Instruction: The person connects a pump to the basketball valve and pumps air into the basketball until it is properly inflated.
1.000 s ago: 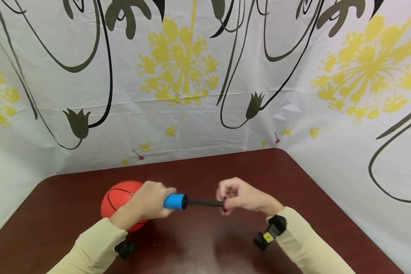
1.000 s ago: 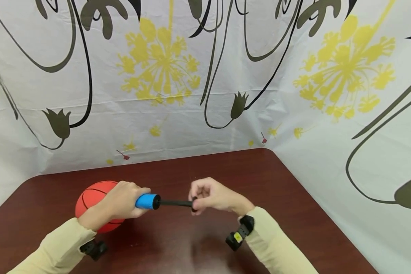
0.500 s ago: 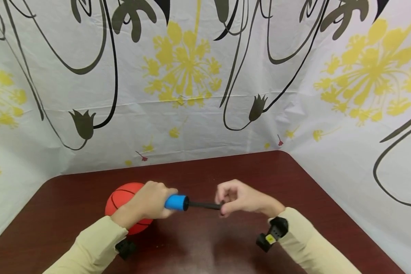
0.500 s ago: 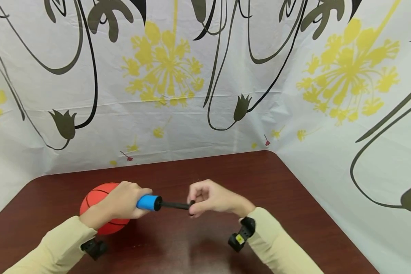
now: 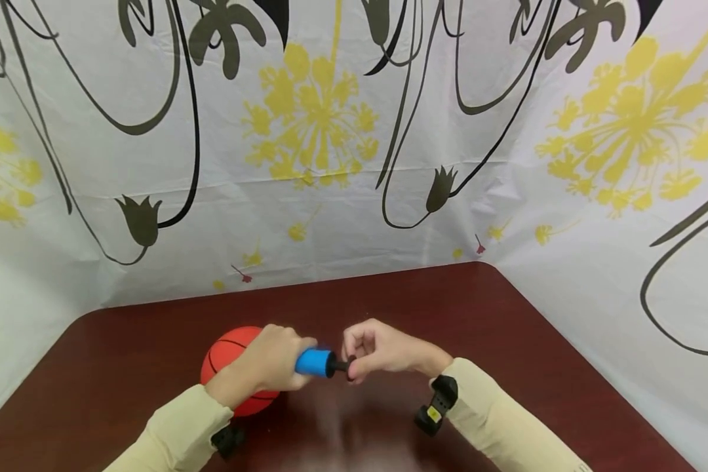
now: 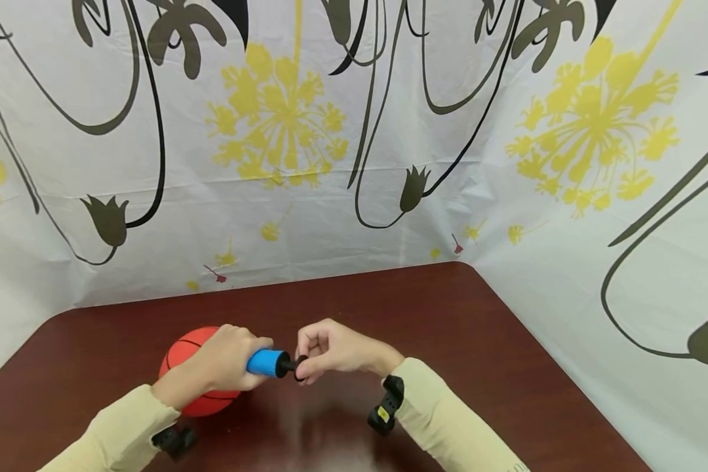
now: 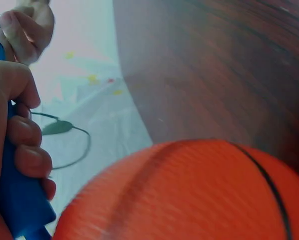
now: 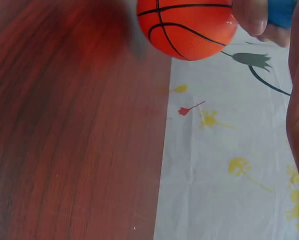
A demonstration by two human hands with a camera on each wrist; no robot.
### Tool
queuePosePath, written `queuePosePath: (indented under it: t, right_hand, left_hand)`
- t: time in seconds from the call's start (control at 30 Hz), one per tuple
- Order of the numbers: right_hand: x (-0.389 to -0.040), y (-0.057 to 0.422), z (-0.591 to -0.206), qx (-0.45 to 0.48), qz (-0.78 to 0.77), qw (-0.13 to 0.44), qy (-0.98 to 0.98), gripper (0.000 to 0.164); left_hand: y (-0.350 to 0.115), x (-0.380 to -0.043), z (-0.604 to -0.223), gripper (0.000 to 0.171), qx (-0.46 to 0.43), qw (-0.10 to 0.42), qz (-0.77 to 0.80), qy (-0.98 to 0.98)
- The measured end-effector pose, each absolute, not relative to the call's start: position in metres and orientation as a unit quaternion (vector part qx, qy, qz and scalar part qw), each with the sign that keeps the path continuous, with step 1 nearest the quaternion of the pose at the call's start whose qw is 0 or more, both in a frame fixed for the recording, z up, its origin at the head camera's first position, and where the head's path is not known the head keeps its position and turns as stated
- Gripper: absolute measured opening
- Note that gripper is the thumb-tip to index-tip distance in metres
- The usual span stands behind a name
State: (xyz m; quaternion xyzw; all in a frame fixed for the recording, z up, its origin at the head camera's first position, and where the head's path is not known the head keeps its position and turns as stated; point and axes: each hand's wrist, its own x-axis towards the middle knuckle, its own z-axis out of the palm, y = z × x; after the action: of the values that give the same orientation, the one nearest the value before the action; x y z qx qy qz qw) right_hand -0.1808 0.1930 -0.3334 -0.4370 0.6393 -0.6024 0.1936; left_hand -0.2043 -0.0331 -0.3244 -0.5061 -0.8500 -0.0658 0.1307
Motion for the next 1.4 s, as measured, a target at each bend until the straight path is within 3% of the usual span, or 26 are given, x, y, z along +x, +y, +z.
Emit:
queuePosePath:
  t: [0.1,0.37,0.73,0.97,1.17,1.4]
  right_hand:
    - [-0.175,0.2,-0.335,-0.433,-0.601,0.197,0.643,0.03]
    - [-0.166,0.243,-0.324,-0.468,-0.656,0.217,0.551,0.022]
    - [-0.183,0.199,-0.334,-0.442,-0.613,0.156,0.636,0.029]
    - [-0.173,0.228,-0.327,-0.427,-0.65,0.187,0.6,0.011]
    - [-0.172,0.236,-0.327,-0.452,-0.654,0.211,0.569,0.017]
    - [-0.178,0.201,-0.33,-0.456,-0.595,0.152,0.644,0.026]
  left_hand:
    - [-0.034,-0.203,-0.328,0.02,-0.519,0.12,-0.071,-0.844]
    - [-0.049,-0.211,-0.324,0.021,-0.502,0.15,-0.074,-0.849]
    - [-0.027,-0.21,-0.321,0.021,-0.488,0.144,-0.061,-0.859]
    - [-0.042,-0.21,-0.317,0.021,-0.482,0.148,-0.063,-0.861]
    - [-0.053,-0.209,-0.32,0.022,-0.459,0.147,-0.048,-0.875]
    - [-0.034,-0.203,-0.32,0.02,-0.473,0.124,-0.07,-0.87]
